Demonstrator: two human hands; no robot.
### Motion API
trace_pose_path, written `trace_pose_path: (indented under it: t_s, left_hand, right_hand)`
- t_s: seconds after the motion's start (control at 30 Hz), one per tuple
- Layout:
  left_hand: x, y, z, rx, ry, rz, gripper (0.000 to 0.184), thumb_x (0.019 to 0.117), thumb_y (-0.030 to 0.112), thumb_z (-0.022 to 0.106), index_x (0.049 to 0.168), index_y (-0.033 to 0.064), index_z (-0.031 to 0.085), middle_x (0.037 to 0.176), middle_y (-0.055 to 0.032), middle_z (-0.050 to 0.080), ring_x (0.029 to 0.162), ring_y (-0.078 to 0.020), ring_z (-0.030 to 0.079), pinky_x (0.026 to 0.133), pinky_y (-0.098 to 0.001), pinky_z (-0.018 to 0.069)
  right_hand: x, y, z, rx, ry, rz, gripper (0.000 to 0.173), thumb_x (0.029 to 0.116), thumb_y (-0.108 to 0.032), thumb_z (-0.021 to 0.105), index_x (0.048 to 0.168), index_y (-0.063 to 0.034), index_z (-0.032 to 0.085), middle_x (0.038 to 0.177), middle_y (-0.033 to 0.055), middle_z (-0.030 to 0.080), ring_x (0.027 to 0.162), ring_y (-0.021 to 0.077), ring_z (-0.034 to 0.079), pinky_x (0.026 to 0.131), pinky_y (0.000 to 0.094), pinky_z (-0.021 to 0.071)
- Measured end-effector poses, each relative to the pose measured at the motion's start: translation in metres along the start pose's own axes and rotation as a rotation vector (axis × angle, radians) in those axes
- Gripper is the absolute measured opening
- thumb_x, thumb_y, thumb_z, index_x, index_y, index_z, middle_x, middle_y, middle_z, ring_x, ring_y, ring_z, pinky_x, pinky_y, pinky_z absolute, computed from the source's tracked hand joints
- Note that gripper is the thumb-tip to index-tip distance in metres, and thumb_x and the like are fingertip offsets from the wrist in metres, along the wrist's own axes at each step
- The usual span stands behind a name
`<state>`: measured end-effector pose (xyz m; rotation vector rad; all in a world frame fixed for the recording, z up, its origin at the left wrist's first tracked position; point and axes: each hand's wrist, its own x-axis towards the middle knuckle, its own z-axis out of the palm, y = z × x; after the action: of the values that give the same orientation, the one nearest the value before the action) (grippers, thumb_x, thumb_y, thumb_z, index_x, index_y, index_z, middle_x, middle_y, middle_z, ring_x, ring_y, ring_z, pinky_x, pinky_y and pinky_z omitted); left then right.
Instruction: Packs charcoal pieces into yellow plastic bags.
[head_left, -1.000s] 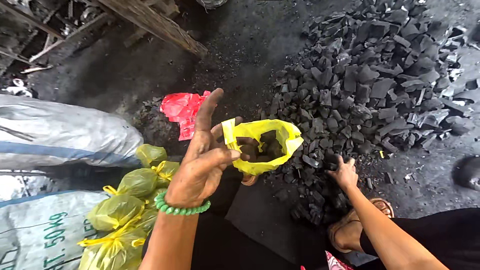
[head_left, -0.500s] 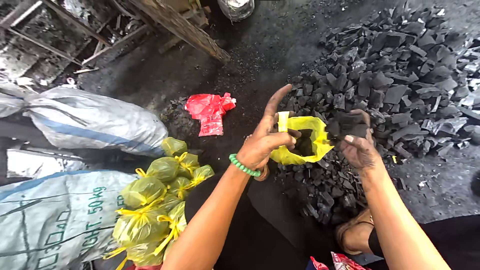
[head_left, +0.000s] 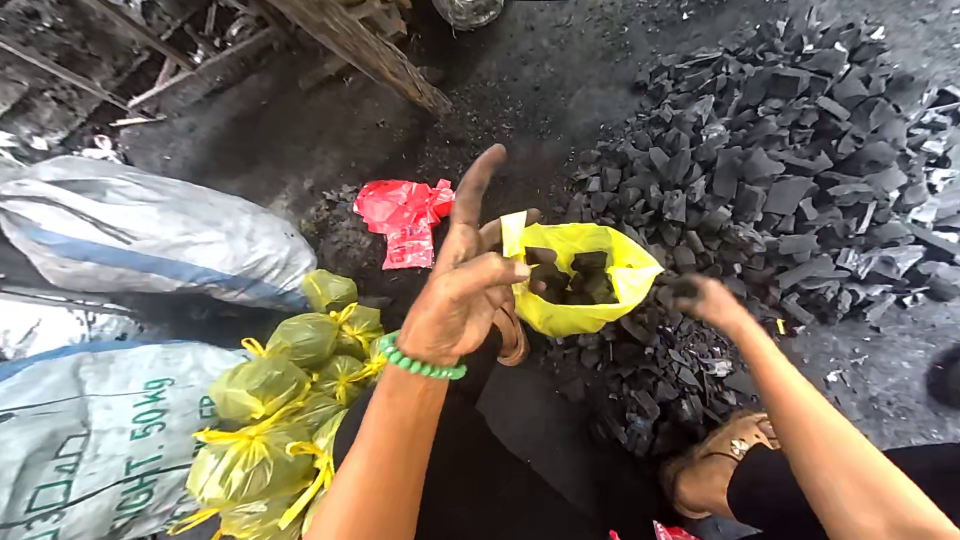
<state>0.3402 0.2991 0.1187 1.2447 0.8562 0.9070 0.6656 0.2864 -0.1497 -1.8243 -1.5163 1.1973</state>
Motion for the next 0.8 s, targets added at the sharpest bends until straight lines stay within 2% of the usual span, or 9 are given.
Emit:
trace_pose_path:
  t_s: [0.1, 0.17, 0.2, 0.27, 0.4, 0.57, 0.67, 0.73, 0.8]
  left_hand:
    - [-0.004, 0.001, -0.004, 0.040, 0.029, 0.020, 0.092, 0.0800, 0.010, 0.062, 0.158, 0.0335, 0.018, 0.132, -0.0053, 0.062, 0.094, -0.0182, 0.072, 0.069, -0.0317, 0.0631]
    - [-0.005, 0.001, -0.007, 0.074, 0.031, 0.033, 0.093, 0.0796, 0.010, 0.062, 0.159, 0.0319, 0.018, 0.134, -0.0054, 0.060, 0.097, -0.0184, 0.071, 0.071, -0.0319, 0.0631]
    - [-0.006, 0.001, -0.009, 0.088, 0.034, 0.038, 0.093, 0.0799, 0.009, 0.062, 0.159, 0.0316, 0.018, 0.134, -0.0048, 0.059, 0.099, -0.0180, 0.071, 0.073, -0.0318, 0.0630]
    - [-0.010, 0.002, -0.012, 0.085, 0.060, 0.049, 0.090, 0.0805, 0.008, 0.061, 0.158, 0.0318, 0.021, 0.131, -0.0039, 0.062, 0.098, -0.0163, 0.071, 0.074, -0.0294, 0.0625]
    - [-0.017, 0.004, -0.020, 0.051, 0.091, 0.042, 0.085, 0.0845, 0.011, 0.059, 0.157, 0.0344, 0.023, 0.129, -0.0062, 0.063, 0.096, -0.0177, 0.072, 0.073, -0.0292, 0.0620]
    - [-0.016, 0.001, -0.024, 0.015, 0.074, 0.029, 0.086, 0.0847, 0.012, 0.063, 0.156, 0.0347, 0.021, 0.128, -0.0049, 0.064, 0.096, -0.0193, 0.072, 0.074, -0.0312, 0.0635]
    - [-0.013, -0.001, -0.024, -0.011, 0.062, 0.012, 0.085, 0.0843, 0.010, 0.061, 0.156, 0.0348, 0.023, 0.129, -0.0065, 0.063, 0.094, -0.0203, 0.073, 0.069, -0.0323, 0.0640]
    - [-0.011, -0.003, -0.022, -0.016, 0.052, 0.000, 0.086, 0.0837, 0.010, 0.061, 0.156, 0.0346, 0.022, 0.129, -0.0059, 0.063, 0.093, -0.0198, 0.073, 0.068, -0.0326, 0.0637]
    - [-0.009, -0.006, -0.017, 0.004, 0.042, -0.009, 0.088, 0.0816, 0.010, 0.062, 0.156, 0.0340, 0.021, 0.128, -0.0041, 0.064, 0.090, -0.0188, 0.073, 0.066, -0.0325, 0.0639]
  right_hand:
    - [-0.012, 0.040, 0.059, -0.340, -0.092, 0.107, 0.090, 0.0704, -0.016, 0.095, 0.150, -0.0114, 0.053, 0.156, 0.0327, 0.036, 0.134, 0.0620, 0.040, 0.094, 0.0858, 0.0369]
    - [-0.028, 0.043, 0.088, -0.395, -0.124, 0.211, 0.106, 0.0729, -0.026, 0.094, 0.161, -0.0169, 0.035, 0.170, 0.0229, 0.012, 0.149, 0.0568, 0.021, 0.101, 0.0869, 0.0287]
    - [-0.037, 0.043, 0.099, -0.412, -0.141, 0.261, 0.105, 0.0766, -0.029, 0.091, 0.163, -0.0169, 0.031, 0.172, 0.0178, 0.007, 0.152, 0.0531, 0.018, 0.103, 0.0836, 0.0308]
    - [-0.048, 0.040, 0.108, -0.449, -0.146, 0.310, 0.096, 0.0823, -0.033, 0.085, 0.161, -0.0156, 0.034, 0.171, 0.0150, 0.015, 0.150, 0.0511, 0.024, 0.102, 0.0767, 0.0377]
    - [-0.042, 0.036, 0.091, -0.511, -0.214, 0.373, 0.082, 0.0856, -0.036, 0.083, 0.156, -0.0189, 0.044, 0.163, 0.0237, 0.030, 0.142, 0.0548, 0.035, 0.095, 0.0735, 0.0455]
    - [-0.047, 0.038, 0.110, -0.520, -0.223, 0.459, 0.096, 0.0805, -0.050, 0.084, 0.161, -0.0306, 0.035, 0.168, 0.0228, 0.018, 0.145, 0.0558, 0.030, 0.097, 0.0763, 0.0416]
    - [-0.055, 0.048, 0.102, -0.470, -0.208, 0.365, 0.072, 0.0884, -0.041, 0.080, 0.152, -0.0230, 0.051, 0.159, 0.0300, 0.033, 0.140, 0.0568, 0.036, 0.098, 0.0746, 0.0419]
    - [-0.050, 0.061, 0.087, -0.444, -0.237, 0.364, 0.061, 0.0924, -0.035, 0.077, 0.147, -0.0175, 0.057, 0.157, 0.0319, 0.035, 0.136, 0.0562, 0.042, 0.101, 0.0700, 0.0446]
    - [-0.043, 0.076, 0.074, -0.352, -0.226, 0.370, 0.055, 0.0899, -0.028, 0.080, 0.140, -0.0135, 0.062, 0.153, 0.0311, 0.040, 0.131, 0.0536, 0.049, 0.102, 0.0682, 0.0446]
